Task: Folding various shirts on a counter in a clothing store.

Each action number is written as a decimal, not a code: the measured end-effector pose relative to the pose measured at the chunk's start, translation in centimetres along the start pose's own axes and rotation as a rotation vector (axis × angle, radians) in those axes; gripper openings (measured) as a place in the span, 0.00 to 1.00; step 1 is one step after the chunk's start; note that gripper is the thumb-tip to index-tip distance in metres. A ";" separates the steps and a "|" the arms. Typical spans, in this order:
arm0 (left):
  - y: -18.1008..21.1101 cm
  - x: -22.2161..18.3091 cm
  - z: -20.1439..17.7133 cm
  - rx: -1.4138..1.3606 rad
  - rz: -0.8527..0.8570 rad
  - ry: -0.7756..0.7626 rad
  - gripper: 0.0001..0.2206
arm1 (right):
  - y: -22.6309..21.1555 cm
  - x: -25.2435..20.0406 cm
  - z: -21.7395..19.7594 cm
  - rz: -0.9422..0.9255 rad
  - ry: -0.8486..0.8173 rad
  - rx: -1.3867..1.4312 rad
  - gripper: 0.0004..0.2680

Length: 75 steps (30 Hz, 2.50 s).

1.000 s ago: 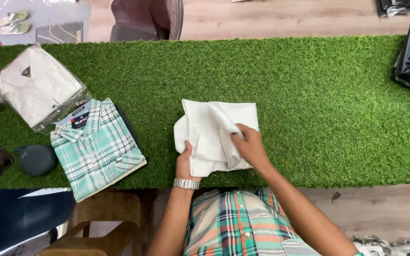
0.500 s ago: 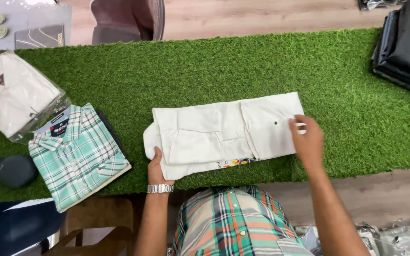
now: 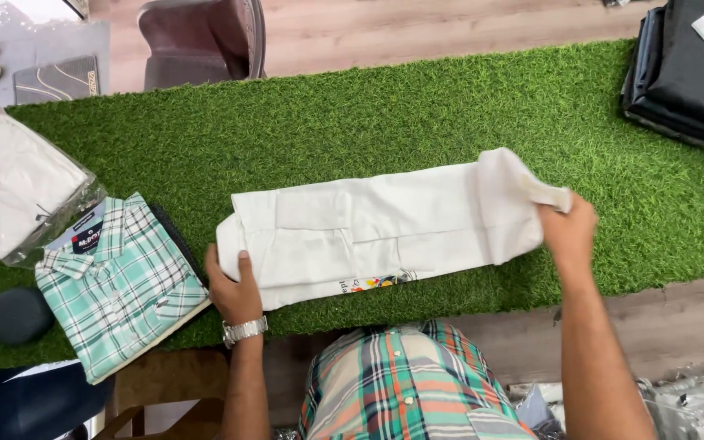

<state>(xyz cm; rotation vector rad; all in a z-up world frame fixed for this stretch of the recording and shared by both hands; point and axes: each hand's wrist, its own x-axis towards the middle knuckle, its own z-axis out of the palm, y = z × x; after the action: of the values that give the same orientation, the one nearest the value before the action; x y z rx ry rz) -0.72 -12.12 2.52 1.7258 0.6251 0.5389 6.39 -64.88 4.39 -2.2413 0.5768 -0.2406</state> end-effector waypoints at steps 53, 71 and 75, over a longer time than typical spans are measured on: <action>-0.3 -3.8 7.6 0.708 0.558 -0.855 0.51 | 3.6 2.7 4.0 -0.445 -0.221 -0.458 0.20; -5.0 12.0 14.7 0.830 0.764 -0.709 0.40 | -3.8 9.2 8.6 -0.635 -0.048 -0.410 0.08; -2.4 5.9 10.4 0.248 0.807 -0.203 0.33 | -1.1 5.8 3.5 -0.633 -0.028 -0.449 0.06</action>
<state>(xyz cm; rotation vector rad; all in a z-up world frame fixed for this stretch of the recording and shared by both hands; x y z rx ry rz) 10.10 -15.32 -2.05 2.2188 -0.1925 0.8453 13.05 -64.73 2.81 -2.8117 -0.1350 -0.4267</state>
